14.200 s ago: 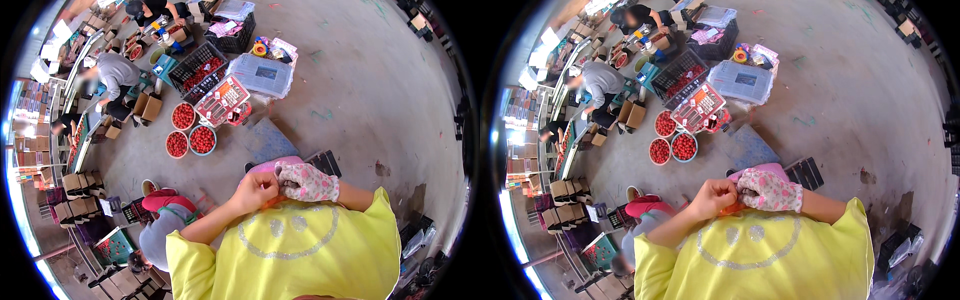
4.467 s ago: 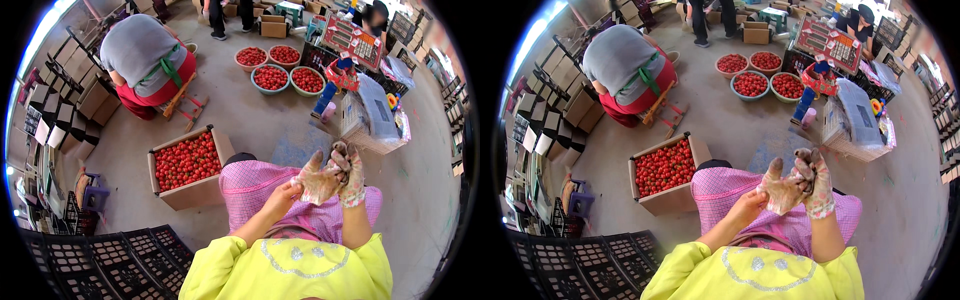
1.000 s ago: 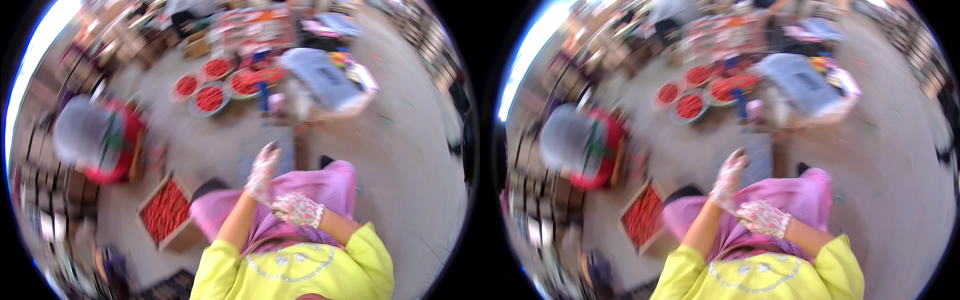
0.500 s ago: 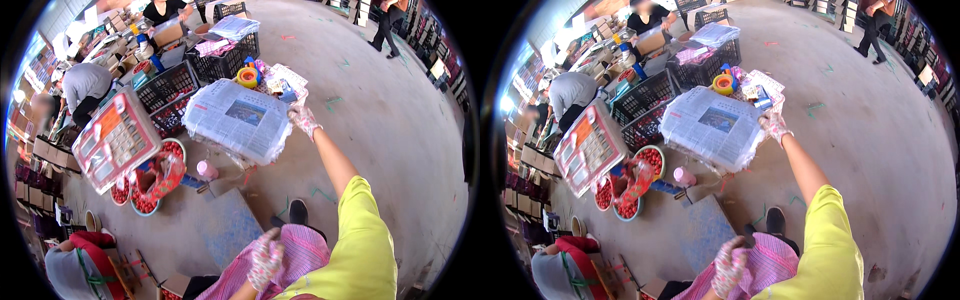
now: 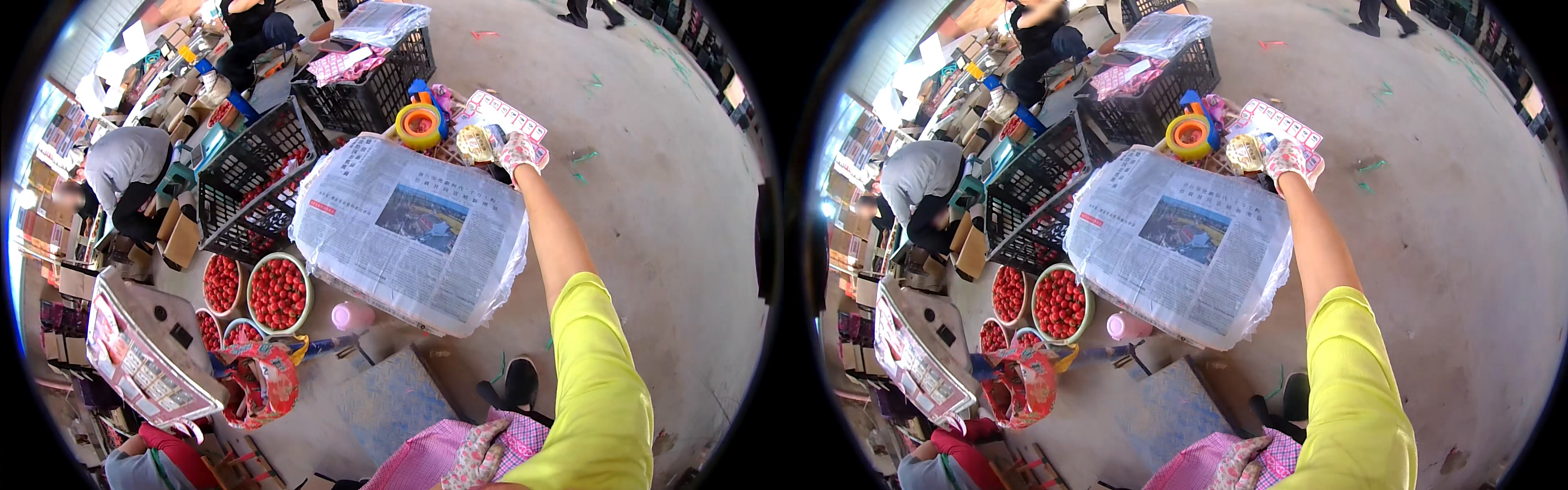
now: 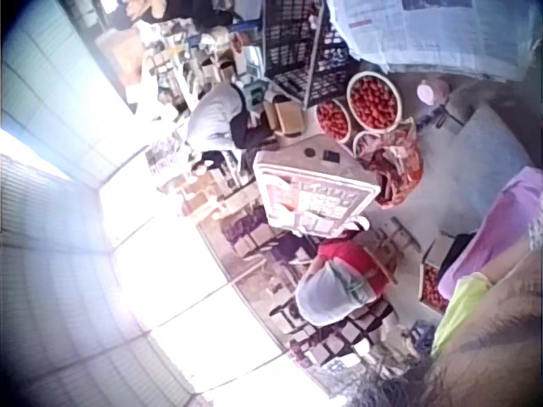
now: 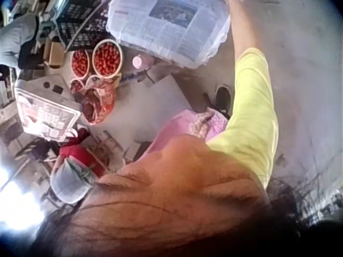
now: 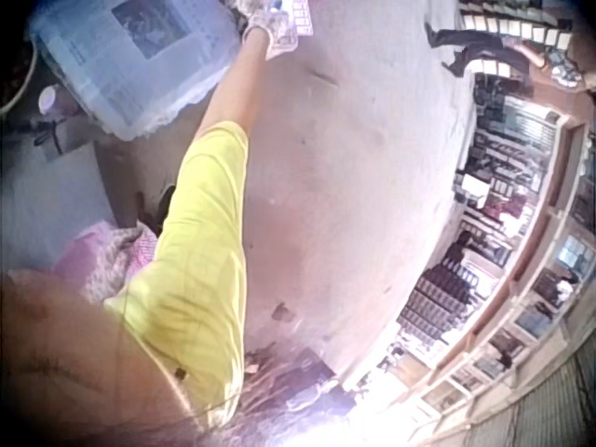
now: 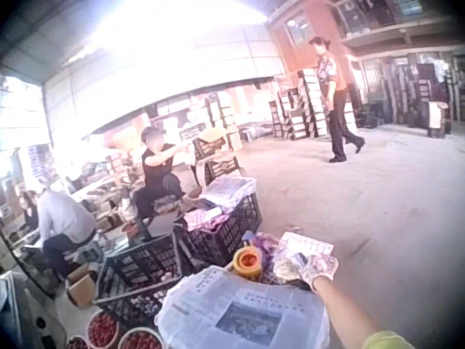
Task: The person packs tomatoes by hand into a cardboard box. The person places individual tomatoes from a bowl into the box, levels the produce, covers the top with a paper sheet, and places a label on the paper.
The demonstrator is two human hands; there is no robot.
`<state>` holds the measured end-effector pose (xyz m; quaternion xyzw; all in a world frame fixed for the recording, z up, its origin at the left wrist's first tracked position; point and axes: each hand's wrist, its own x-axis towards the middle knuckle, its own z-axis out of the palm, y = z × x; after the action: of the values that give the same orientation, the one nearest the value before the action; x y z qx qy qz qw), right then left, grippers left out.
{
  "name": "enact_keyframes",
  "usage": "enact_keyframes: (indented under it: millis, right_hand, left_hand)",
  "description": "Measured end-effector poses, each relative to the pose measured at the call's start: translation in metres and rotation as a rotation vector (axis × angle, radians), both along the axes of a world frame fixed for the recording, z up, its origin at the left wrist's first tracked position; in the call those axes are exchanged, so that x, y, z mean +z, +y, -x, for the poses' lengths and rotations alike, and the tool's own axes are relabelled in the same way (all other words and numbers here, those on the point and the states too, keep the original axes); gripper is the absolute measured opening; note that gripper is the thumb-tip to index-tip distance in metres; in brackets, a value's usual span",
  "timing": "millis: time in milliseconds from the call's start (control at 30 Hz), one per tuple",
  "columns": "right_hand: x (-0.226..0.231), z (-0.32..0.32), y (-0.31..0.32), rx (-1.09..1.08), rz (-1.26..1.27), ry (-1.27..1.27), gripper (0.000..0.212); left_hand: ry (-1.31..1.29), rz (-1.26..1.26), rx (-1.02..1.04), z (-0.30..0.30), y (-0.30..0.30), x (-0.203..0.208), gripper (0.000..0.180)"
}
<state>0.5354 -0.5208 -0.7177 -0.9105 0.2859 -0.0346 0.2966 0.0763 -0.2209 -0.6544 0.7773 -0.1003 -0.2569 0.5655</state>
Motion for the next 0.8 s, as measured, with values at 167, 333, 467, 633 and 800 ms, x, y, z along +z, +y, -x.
enact_keyframes:
  millis: [167, 333, 467, 633, 800]
  right_hand:
    - [-0.022, 0.007, -0.015, 0.036, -0.071, -0.276, 0.039]
    - [0.038, 0.072, 0.005, -0.020, -0.591, -0.519, 0.013]
    - [0.095, 0.174, 0.046, 0.172, -0.602, -0.736, 0.006]
    - [0.134, 0.303, 0.094, 0.429, -0.931, -0.603, 0.015]
    - [0.158, 0.389, 0.124, 0.676, -0.671, -0.694, 0.016]
  left_hand:
    - [0.021, 0.021, -0.015, -0.006, 0.002, -0.006, 0.039]
    - [0.015, 0.036, -0.024, -0.006, 0.001, -0.006, 0.038]
    - [-0.083, -0.005, 0.024, -0.009, 0.010, 0.014, 0.037]
    - [-0.499, 0.050, 0.540, -0.049, 0.023, 0.072, 0.036]
    - [-1.002, -0.190, 0.528, -0.011, 0.025, 0.128, 0.037]
